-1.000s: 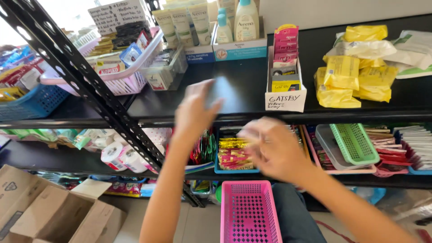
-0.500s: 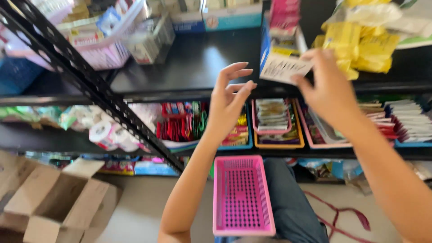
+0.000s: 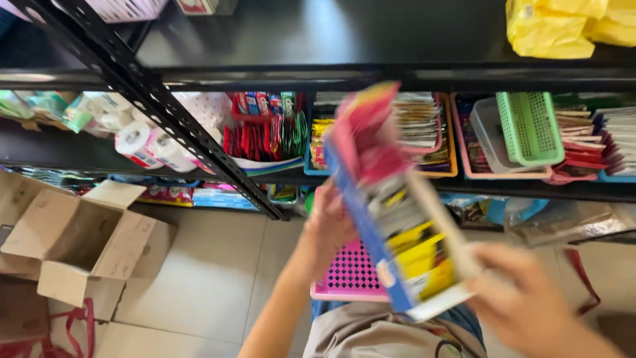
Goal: The person sorts small sachets from a pink basket into a clear plastic tray, then places the tray on a shelf. They then open a box of Gatsby hair wax, remove the contents, and place them into the pink basket. Finally, they arrange yellow packets on the shelf.
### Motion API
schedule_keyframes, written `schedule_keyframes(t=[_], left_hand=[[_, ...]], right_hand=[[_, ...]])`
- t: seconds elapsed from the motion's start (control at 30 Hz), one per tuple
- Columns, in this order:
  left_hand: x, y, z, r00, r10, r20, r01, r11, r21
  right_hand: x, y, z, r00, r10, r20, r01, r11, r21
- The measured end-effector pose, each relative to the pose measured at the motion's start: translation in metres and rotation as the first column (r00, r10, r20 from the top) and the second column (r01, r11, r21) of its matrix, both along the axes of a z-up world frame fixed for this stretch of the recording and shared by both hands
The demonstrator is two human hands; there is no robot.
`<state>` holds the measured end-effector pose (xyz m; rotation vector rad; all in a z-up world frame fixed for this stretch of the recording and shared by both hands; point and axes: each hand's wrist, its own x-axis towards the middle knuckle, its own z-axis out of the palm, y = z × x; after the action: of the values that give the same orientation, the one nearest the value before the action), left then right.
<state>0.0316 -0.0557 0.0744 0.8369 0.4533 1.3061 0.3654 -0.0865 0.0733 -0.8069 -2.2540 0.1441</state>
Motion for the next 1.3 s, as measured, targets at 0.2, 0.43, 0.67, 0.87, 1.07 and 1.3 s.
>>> schedule_keyframes(t=[0.2,0.43,0.67,0.87,1.07,1.3], left_hand=[[0.03,-0.007,-0.094,0.965,-0.057,0.256,0.137,0.941,-0.31],[0.035,0.0,-0.174,0.891,-0.076,0.448,0.32,0.806,-0.498],[0.077,-0.015,-0.195,0.913,-0.185,0.365,0.397,0.613,-0.683],[0.088,-0.014,-0.211,0.902,-0.355,0.244,0.404,0.496,-0.769],[0.083,-0.012,-0.202,0.891,-0.374,0.259,0.429,0.506,-0.748],[0.081,-0.013,-0.212,0.89,-0.32,0.324,0.453,0.554,-0.698]], right_hand=[[-0.059,-0.028,-0.078,0.998,0.013,0.059,-0.001,0.982,-0.187],[-0.067,-0.025,-0.129,0.995,-0.028,-0.094,-0.019,0.888,-0.46],[-0.053,0.009,-0.167,0.832,-0.379,-0.406,-0.11,0.604,-0.789],[-0.045,0.046,-0.128,0.9,-0.259,-0.35,-0.071,0.706,-0.705],[-0.049,0.075,-0.119,0.94,-0.148,-0.309,-0.088,0.768,-0.635],[-0.067,0.081,-0.11,0.933,-0.14,-0.332,-0.084,0.811,-0.579]])
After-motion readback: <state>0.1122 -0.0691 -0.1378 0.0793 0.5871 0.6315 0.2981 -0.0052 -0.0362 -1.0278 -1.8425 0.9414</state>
